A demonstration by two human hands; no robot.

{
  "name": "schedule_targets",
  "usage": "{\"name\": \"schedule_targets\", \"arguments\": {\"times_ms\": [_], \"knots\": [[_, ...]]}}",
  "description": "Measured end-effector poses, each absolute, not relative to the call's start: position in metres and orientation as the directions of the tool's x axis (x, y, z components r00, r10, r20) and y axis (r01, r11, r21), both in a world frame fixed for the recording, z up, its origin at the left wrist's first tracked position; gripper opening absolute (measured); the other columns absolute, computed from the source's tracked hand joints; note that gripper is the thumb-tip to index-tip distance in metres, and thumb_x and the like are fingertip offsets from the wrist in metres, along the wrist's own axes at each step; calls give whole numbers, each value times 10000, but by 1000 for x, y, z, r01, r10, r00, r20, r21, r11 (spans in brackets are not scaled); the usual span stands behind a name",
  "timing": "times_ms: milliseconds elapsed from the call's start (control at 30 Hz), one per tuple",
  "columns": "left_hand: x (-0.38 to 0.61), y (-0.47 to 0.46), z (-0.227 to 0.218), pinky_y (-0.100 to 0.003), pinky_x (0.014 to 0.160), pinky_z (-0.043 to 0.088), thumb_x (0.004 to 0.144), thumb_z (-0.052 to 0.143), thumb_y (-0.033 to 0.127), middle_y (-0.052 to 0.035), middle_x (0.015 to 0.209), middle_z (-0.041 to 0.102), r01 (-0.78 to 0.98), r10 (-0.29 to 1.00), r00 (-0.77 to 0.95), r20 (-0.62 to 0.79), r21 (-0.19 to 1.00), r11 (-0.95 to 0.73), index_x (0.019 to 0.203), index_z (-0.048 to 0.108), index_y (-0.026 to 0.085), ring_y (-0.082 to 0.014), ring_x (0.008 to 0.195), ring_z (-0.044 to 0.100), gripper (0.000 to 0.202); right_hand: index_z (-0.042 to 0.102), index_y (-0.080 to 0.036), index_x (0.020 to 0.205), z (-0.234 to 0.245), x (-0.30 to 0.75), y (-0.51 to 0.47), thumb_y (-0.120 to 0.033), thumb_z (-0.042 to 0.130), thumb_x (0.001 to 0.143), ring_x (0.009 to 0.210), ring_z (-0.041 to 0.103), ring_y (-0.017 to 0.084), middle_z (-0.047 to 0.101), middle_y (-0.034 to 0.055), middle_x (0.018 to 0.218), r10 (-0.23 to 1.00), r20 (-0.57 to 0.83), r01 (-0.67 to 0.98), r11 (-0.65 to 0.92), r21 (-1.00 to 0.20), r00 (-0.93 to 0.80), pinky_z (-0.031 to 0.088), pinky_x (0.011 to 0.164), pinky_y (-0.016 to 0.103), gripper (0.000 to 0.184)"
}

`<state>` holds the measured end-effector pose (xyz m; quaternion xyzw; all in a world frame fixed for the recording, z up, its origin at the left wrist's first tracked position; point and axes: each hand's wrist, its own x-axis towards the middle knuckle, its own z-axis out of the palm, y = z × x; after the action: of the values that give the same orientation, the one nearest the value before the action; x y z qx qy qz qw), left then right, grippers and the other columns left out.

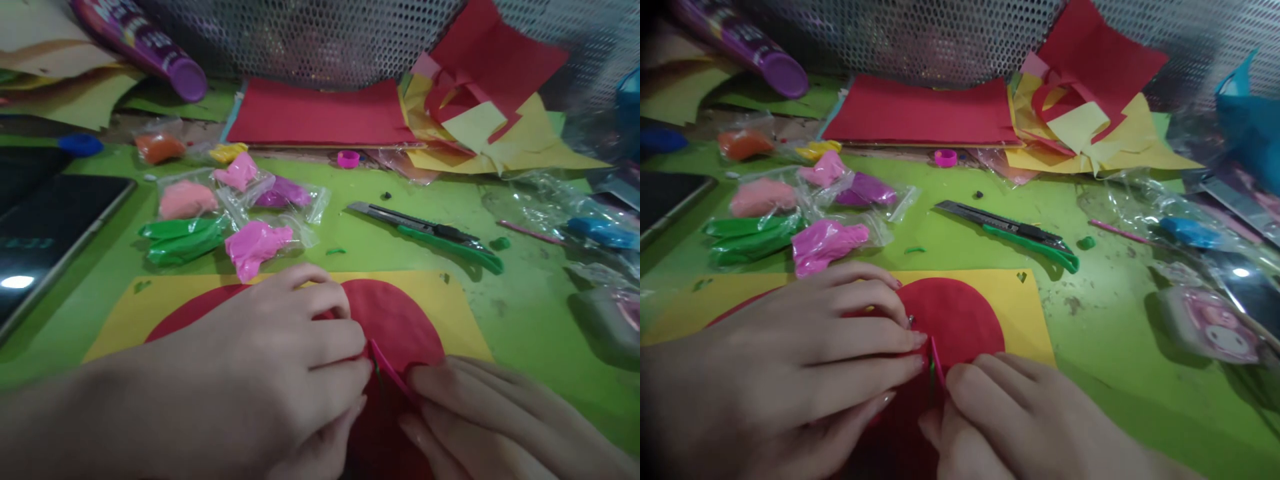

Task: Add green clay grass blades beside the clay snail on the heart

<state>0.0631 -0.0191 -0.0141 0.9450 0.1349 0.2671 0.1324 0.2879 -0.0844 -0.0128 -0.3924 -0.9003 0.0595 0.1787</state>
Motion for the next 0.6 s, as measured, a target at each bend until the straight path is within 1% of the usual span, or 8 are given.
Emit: {"name": "schedule_targets", "arguments": {"times_ms": [67,167,233,333,400,467,533,600], "knots": [[62,-18,-13,-364,836,495,786,592,210,-6,756,677,197,339,828,447,334,-922,617,577,202,-189,830,601,170,554,-251,798,-10,285,-84,-263,262,1022,589,611,122,634,-2,708,691,335,652,720,-238,-640,492,448,225,368],[59,-18,-11,-398,873,477,800,615,336,-17,850,700,173,323,831,452,342,-924,709,622,204,-200,828,603,161,522,-220,811,-5,279,-84,-185,328,1005,606,627,133,643,5,722,661,442,678,720,-148,-606,470,445,263,276],[56,-19,-8,-402,906,460,805,635,388,-19,930,705,124,297,811,504,348,-929,802,638,204,-203,853,603,184,520,-198,865,-1,277,-84,-139,344,998,638,642,129,644,6,733,669,429,689,712,-136,-607,495,495,251,228],[53,-26,-5,-341,956,429,868,621,263,49,929,696,87,315,765,561,396,-914,860,635,226,-133,821,596,41,533,-178,909,3,278,-84,-141,330,1004,670,643,121,622,8,716,702,356,676,705,-217,-617,524,571,218,227],[52,-31,-2,-298,984,413,913,567,188,101,919,688,63,326,768,551,442,-895,857,630,236,-86,796,585,97,534,-175,908,5,279,-84,-136,332,1000,672,630,118,614,15,718,714,331,654,700,-289,-618,523,592,210,226],[52,-35,1,-265,993,414,930,547,187,131,943,689,21,314,787,531,485,-874,873,620,237,-68,819,587,106,523,-172,899,5,280,-84,-130,327,997,649,606,113,613,28,732,714,328,625,700,-345,-619,507,575,203,223],[54,-40,4,-232,987,421,918,563,161,144,920,696,-17,317,787,530,531,-847,881,604,230,-54,808,594,89,513,-178,874,4,280,-86,-165,352,997,612,578,109,601,30,726,719,324,631,695,-343,-615,484,541,197,204],[57,-45,7,-204,957,431,933,526,146,129,842,694,-20,385,747,542,597,-802,849,595,218,-41,749,598,131,513,-189,840,1,278,-88,-241,410,991,580,559,112,585,25,705,723,340,669,688,-279,-601,467,511,197,190]]}}
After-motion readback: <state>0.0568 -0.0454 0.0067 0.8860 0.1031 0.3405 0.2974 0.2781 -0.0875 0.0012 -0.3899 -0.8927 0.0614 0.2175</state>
